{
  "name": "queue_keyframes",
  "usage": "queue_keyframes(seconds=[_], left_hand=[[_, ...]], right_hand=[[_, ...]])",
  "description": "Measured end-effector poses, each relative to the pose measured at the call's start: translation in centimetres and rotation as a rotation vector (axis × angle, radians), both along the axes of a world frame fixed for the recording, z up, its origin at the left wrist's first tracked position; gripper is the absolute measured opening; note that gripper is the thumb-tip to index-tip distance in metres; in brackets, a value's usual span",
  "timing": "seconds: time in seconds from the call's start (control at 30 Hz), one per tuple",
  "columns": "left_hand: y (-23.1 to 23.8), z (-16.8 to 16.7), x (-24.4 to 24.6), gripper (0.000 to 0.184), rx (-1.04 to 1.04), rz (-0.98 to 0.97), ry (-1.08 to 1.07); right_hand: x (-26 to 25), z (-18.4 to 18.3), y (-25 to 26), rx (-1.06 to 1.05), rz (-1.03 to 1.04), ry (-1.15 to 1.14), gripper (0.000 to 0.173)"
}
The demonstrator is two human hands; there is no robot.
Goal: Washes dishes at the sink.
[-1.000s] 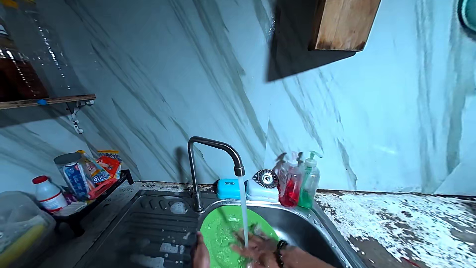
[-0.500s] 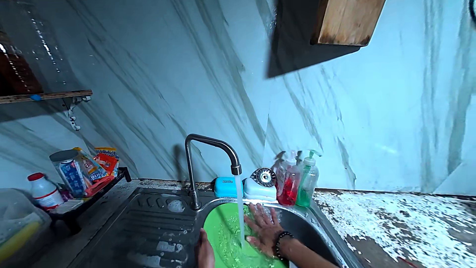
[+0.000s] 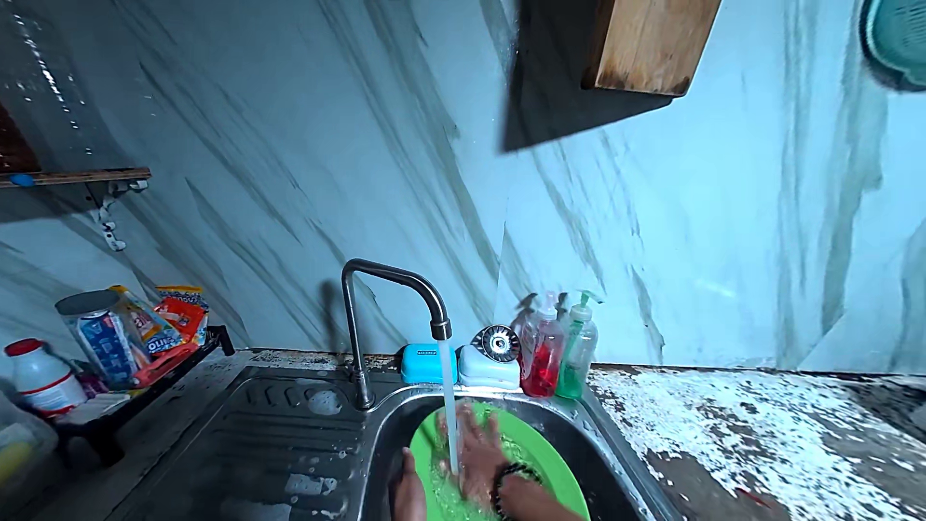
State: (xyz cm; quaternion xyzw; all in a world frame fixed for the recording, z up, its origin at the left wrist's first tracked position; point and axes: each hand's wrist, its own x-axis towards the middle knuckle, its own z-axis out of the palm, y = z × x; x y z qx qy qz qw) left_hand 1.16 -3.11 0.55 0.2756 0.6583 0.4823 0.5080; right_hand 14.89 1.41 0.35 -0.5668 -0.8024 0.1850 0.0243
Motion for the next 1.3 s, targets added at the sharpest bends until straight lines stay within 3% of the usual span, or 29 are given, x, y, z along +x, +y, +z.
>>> queue_keyframes(seconds=[0.1,0.17,0.23,0.3,0.4,0.47,0.57,0.7,0.77,0.83,0.9,1.0,1.1,1.17,1.23,1.3], left_hand=[[0.5,-0.9,-0.6,0.06,-0.016,0.021,-0.016],[0.7,-0.7,-2.3,0.059,-0.011,0.048,0.03],[0.9,-0.2,-3.3,0.06,-0.028,0.043,0.064],[0.8,0.3,-3.0,0.061,-0.038,0.006,0.073],[0.5,0.5,-1.8,0.059,-0.042,-0.058,0.03],[0.6,0.1,-1.4,0.058,-0.044,-0.062,-0.013],[0.5,0.0,-3.0,0.061,-0.067,-0.054,0.021],[0.6,0.7,-4.1,0.061,-0.074,-0.06,0.059],[0.2,1.3,-3.4,0.06,-0.065,-0.098,0.03],[0.0,1.4,-2.5,0.058,-0.061,-0.144,0.012],[0.1,0.8,-2.2,0.058,-0.036,-0.149,0.026],[0.4,0.8,-3.8,0.06,-0.047,-0.136,0.034],[0.7,0.7,-4.9,0.061,-0.066,-0.11,0.037],[0.3,0.9,-4.6,0.061,-0.07,-0.132,0.024],[0.1,0.9,-4.0,0.06,-0.069,-0.172,0.026],[-0.2,0.8,-3.6,0.059,-0.042,-0.192,0.018]], right_hand=[[-0.6,-0.6,-2.4,-0.078,0.272,0.134,0.061],[2.6,0.2,-2.7,-0.148,0.362,-0.009,0.058],[5.6,0.9,-1.4,-0.105,0.248,-0.139,0.066],[5.1,1.9,0.2,-0.094,0.057,-0.238,0.074],[0.0,0.3,0.2,0.011,-0.023,-0.024,0.072],[-2.5,-0.3,-1.4,-0.052,0.145,0.126,0.061],[0.6,0.1,-3.1,-0.138,0.436,-0.001,0.058],[5.1,2.1,-1.6,-0.111,0.196,-0.208,0.071],[2.9,1.8,-0.6,-0.038,-0.014,-0.214,0.077],[-1.3,1.1,-1.0,-0.047,-0.125,-0.038,0.075],[-4.0,1.2,-3.0,-0.137,-0.004,0.121,0.062],[-0.5,1.8,-4.6,-0.241,0.29,-0.007,0.059],[3.5,3.4,-3.9,-0.187,0.117,-0.219,0.067],[3.1,2.9,-2.7,-0.11,-0.068,-0.286,0.076],[-0.2,1.8,-2.1,-0.041,-0.176,-0.147,0.074],[-3.7,0.8,-2.2,-0.012,-0.138,0.1,0.064]])
